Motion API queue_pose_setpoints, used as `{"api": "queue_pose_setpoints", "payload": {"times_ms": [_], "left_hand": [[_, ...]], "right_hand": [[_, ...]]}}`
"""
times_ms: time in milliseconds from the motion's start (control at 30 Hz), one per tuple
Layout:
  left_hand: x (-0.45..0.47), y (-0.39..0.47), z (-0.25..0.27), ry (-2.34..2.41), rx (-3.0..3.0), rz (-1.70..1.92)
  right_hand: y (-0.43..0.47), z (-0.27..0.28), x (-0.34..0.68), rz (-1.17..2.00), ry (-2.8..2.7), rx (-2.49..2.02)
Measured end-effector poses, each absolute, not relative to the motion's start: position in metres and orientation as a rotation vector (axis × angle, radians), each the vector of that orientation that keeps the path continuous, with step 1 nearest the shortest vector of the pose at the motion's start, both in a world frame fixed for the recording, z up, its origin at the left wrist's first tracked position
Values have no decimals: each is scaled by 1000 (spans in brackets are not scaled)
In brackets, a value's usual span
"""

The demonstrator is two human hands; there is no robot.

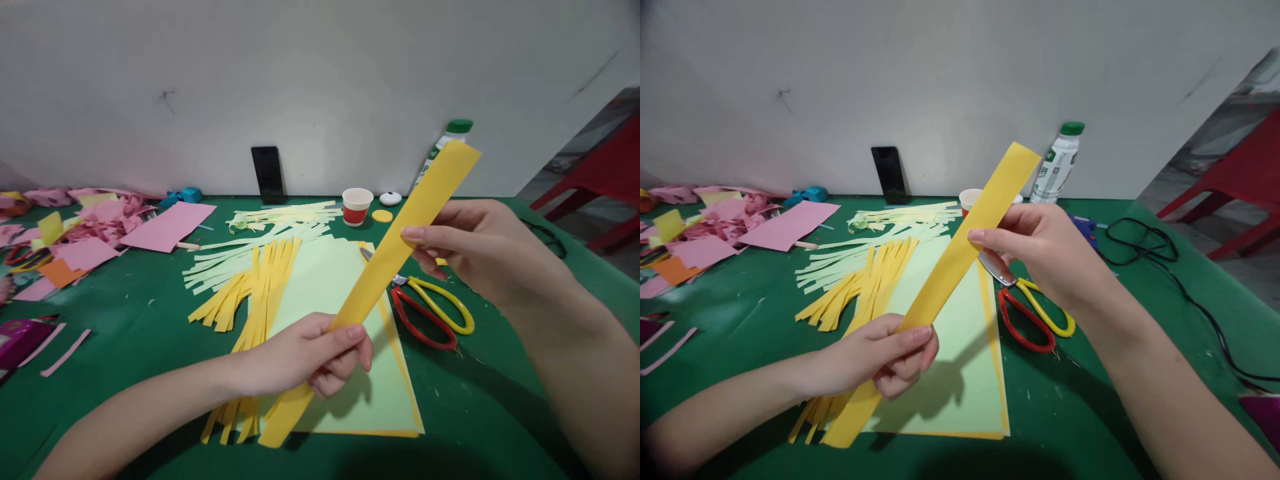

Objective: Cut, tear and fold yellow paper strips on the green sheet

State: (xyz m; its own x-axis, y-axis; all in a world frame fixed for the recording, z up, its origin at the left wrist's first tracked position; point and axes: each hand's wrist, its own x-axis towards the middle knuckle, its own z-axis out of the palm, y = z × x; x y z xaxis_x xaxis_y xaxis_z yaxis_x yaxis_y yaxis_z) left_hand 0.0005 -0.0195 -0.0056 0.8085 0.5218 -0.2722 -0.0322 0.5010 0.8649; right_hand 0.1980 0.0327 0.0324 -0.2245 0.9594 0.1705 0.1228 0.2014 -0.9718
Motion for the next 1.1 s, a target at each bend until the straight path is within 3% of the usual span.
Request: {"api": "queue_pose_setpoints", "payload": {"times_ms": [433, 933, 1100], "left_hand": [[-1, -21, -2, 528, 966, 301], [-4, -24, -2, 508, 984, 294], [-5, -25, 0, 548, 997, 340]], "right_hand": [[35, 39, 206, 974, -1456, -1100], [25, 41, 203, 1010, -1412, -945], [18, 38, 196, 1079, -1663, -972]]}}
